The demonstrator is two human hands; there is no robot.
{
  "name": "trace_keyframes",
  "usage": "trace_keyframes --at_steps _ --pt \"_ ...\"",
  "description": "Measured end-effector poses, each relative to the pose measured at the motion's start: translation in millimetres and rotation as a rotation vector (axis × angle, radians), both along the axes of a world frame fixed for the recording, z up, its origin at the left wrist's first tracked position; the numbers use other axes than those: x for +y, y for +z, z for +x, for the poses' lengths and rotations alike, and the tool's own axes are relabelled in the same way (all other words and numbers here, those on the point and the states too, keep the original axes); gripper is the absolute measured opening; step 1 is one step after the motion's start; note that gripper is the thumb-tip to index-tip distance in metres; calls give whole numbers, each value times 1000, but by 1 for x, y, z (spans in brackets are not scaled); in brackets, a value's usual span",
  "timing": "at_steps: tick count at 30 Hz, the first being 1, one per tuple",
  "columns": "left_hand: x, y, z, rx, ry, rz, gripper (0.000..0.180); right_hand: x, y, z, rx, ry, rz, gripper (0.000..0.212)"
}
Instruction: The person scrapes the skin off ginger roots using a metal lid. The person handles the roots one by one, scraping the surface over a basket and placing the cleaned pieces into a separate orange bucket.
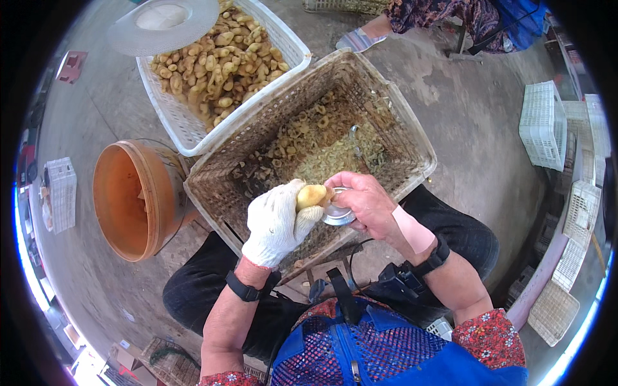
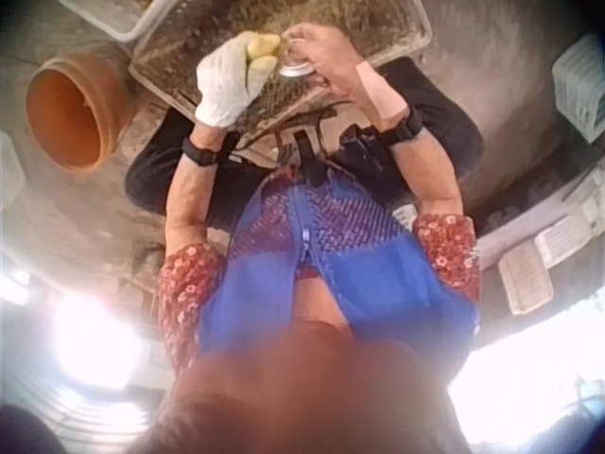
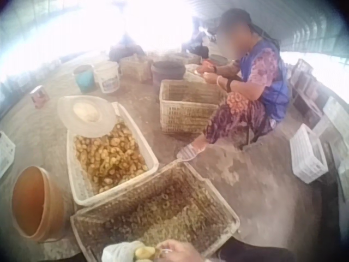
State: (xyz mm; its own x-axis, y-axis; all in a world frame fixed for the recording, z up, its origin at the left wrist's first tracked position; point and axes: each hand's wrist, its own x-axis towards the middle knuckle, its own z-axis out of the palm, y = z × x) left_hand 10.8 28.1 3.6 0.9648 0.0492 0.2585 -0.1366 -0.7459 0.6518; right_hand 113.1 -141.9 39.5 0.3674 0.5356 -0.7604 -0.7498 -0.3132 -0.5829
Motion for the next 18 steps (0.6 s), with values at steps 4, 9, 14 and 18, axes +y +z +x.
trace_keyframes --at_steps 4,9,14,18 --pt "3 -4 -2 2 -47 50 42 -1 4 6 -343 256 -135 28" --pt "16 -1 6 110 -61 -25 38 -21 -17 12 -435 171 -62 26" --pt "29 -6 -7 94 410 -985 46 -16 9 25 -151 -13 -42 24" --pt "12 -8 -11 210 377 -1245 51 -10 5 21 -108 -71 57 24"
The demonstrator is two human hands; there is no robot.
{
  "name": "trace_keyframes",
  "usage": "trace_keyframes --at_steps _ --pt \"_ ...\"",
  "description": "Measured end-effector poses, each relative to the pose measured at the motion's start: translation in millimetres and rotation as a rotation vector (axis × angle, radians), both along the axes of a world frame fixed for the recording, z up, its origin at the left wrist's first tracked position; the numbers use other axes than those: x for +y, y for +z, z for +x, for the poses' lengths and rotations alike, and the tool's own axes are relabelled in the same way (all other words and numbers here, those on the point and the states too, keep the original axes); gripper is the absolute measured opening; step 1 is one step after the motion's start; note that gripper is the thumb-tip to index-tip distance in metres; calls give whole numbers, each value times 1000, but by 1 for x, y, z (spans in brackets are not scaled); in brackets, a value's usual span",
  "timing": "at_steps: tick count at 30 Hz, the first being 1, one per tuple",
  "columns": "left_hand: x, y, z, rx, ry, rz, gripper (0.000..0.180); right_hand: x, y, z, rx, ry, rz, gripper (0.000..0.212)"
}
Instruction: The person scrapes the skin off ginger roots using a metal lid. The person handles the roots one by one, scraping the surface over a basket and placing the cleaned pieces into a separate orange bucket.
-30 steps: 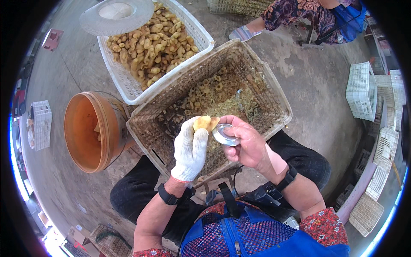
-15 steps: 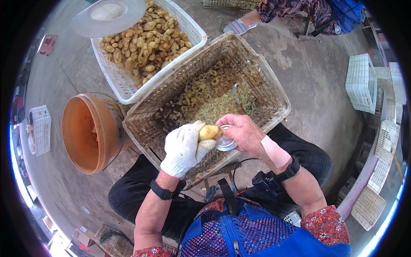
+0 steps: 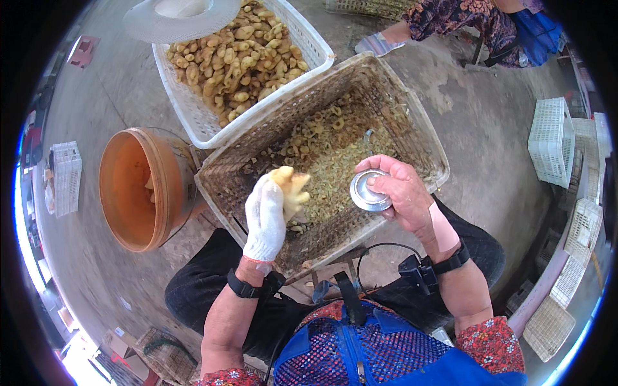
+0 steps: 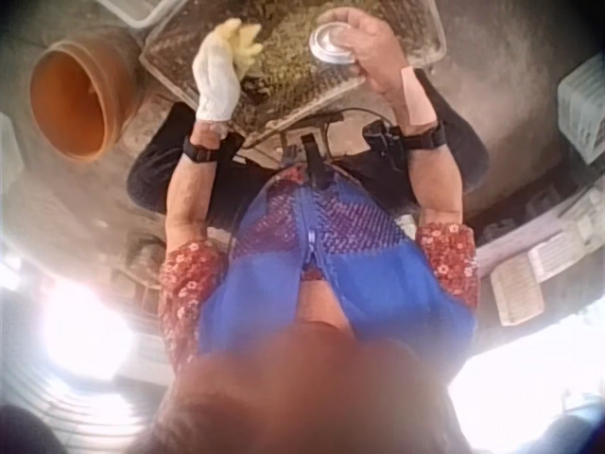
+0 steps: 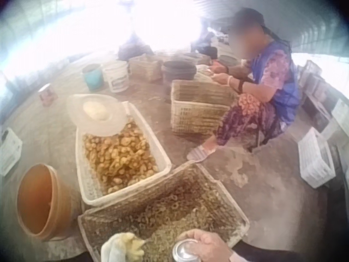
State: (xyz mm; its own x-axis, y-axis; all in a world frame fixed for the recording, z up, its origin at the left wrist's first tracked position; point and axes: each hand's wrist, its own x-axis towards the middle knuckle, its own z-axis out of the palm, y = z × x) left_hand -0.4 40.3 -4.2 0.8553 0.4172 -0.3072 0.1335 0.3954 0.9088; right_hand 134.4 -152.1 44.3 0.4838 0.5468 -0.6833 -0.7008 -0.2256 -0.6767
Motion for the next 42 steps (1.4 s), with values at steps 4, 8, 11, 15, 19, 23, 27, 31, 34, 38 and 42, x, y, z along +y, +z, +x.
trace_keyframes --at_steps 4,8,11,15,19,23,27,31,34,38,42 --pt "-2 7 3 -4 -63 115 51 13 0 -11 51 20 32 24" --pt "-3 16 1 -12 -170 249 50 21 -6 -19 246 -85 174 25" --pt "-3 2 -6 -47 -200 405 51 26 -3 -20 351 -77 150 24" --pt "3 2 -5 -203 -276 713 57 25 -12 -27 584 -73 225 24" --pt "18 8 -3 -177 -270 594 54 5 -19 -18 630 99 292 22" --pt "23 16 18 39 204 -267 52 4 -9 -15 178 77 42 23" --pt "1 19 13 88 48 -801 49 10 2 -11 -230 46 40 30" --pt "-4 15 15 166 -62 -982 42 11 3 -3 -534 187 -27 22" --pt "-18 37 24 289 -38 -908 42 10 6 -4 -529 183 -30 12" --pt "-25 40 25 226 -189 -885 44 12 9 -7 -658 181 -31 9" --pt "-28 25 20 117 -219 -880 45 11 3 -9 -605 97 7 9"
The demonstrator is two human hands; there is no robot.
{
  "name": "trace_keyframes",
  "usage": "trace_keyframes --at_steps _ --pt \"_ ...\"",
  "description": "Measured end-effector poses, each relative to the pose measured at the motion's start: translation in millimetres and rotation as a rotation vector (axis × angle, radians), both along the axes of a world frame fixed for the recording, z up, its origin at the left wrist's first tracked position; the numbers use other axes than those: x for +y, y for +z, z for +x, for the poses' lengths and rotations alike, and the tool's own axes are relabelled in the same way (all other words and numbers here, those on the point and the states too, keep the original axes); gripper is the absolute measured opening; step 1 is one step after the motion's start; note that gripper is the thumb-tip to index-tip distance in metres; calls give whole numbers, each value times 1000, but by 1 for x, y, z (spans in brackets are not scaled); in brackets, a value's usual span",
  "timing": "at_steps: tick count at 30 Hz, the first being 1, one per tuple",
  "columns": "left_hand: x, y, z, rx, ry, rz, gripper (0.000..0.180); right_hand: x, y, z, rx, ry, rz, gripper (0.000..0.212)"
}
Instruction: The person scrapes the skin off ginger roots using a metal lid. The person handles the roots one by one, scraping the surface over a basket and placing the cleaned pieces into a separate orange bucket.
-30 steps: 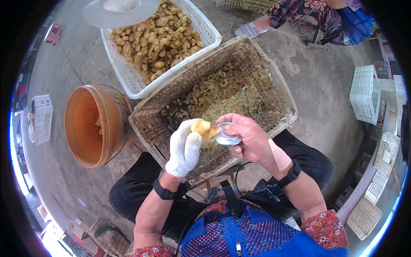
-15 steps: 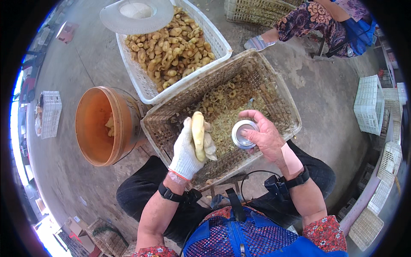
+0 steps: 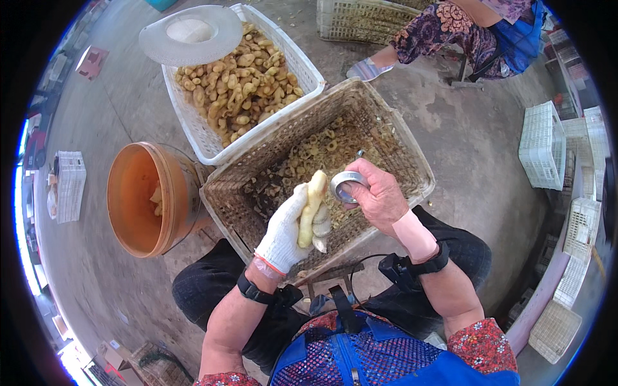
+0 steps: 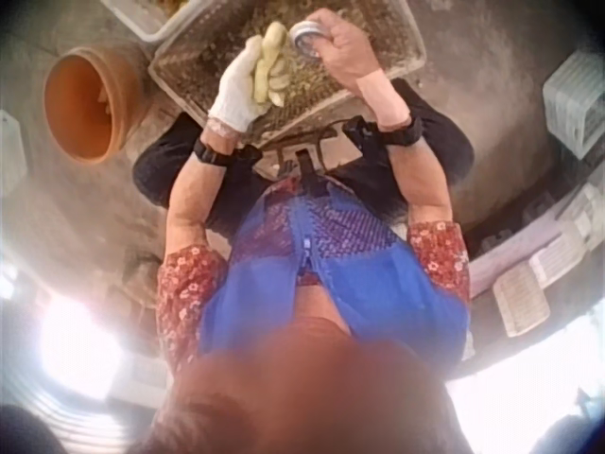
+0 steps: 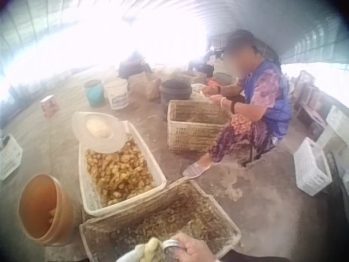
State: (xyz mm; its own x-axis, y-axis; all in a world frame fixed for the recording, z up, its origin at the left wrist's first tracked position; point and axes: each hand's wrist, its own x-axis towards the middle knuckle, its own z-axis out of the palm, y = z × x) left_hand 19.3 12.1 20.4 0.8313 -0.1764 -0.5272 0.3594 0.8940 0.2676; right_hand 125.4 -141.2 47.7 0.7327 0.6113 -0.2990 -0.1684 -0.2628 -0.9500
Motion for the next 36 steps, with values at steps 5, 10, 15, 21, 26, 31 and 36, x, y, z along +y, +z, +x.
trace_keyframes --at_steps 5,10,15,21,26,31,36 --pt "4 -3 1 19 5 -199 45 -1 8 0 146 -51 37 9" --pt "-7 -1 1 112 -39 12 46 5 17 -2 234 22 -38 14" --pt "-11 -4 2 142 -55 -36 46 5 7 -1 248 34 -96 10" --pt "14 -1 -6 27 -21 -288 62 -21 -10 32 -303 -110 -375 10" --pt "6 3 -7 82 -6 -276 59 -4 -6 15 -80 6 -78 12" --pt "-3 4 -10 102 -130 106 55 0 -1 12 34 31 -3 13" --pt "-3 12 -8 88 -258 342 33 4 -4 0 -63 136 -99 14"
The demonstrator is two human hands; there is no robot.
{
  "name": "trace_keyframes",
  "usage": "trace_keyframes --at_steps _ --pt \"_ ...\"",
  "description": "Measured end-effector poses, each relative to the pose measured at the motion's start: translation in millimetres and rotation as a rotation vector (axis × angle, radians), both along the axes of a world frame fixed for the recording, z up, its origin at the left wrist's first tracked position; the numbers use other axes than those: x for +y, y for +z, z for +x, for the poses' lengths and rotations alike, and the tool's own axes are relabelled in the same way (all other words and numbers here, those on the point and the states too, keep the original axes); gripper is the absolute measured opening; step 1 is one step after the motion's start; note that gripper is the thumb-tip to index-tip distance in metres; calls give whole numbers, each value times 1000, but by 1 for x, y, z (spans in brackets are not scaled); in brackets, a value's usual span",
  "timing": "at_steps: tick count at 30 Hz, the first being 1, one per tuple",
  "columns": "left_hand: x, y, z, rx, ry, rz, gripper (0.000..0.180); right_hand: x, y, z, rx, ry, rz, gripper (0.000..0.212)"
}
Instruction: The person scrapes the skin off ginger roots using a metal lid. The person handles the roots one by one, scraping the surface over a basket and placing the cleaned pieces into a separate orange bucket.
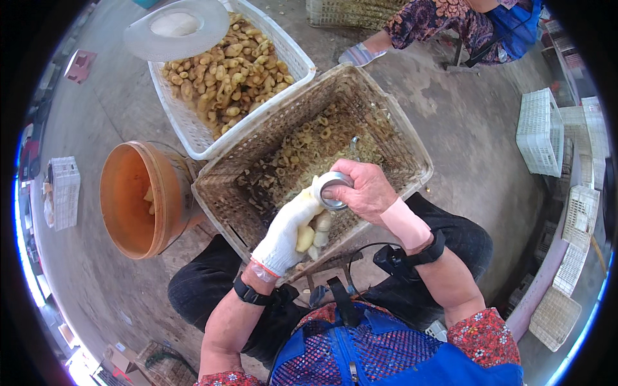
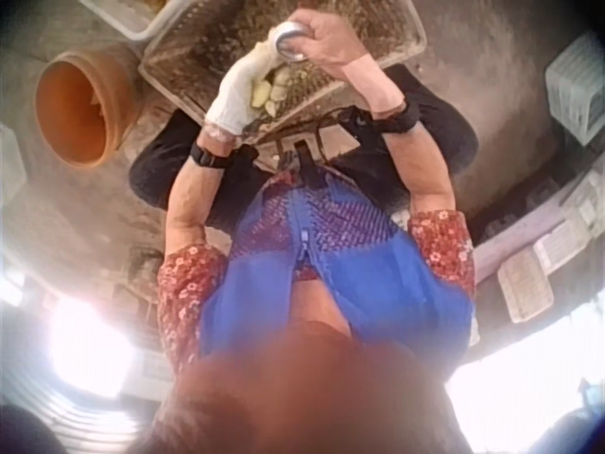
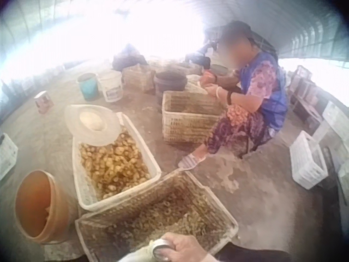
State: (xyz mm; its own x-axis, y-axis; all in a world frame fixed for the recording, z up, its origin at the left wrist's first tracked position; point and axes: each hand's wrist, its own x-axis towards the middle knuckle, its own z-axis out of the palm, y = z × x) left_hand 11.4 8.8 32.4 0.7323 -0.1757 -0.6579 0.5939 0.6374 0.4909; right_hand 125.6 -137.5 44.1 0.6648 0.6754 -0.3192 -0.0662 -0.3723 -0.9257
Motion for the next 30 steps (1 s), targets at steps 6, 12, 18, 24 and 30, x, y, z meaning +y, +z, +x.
trace_keyframes --at_steps 6,12,18,24,30 --pt "2 -2 -8 1 19 25 30 -18 -22 41 -378 -126 -433 15" --pt "3 1 -2 38 -90 137 27 1 -14 6 61 -11 65 11" --pt "2 -5 -9 32 -18 89 30 -5 -31 20 -563 40 -333 16" --pt "11 -15 -10 113 194 -444 57 -8 -24 26 -86 -195 -64 18" --pt "-3 -25 -8 188 142 -125 55 8 -15 -16 -146 32 -86 15"
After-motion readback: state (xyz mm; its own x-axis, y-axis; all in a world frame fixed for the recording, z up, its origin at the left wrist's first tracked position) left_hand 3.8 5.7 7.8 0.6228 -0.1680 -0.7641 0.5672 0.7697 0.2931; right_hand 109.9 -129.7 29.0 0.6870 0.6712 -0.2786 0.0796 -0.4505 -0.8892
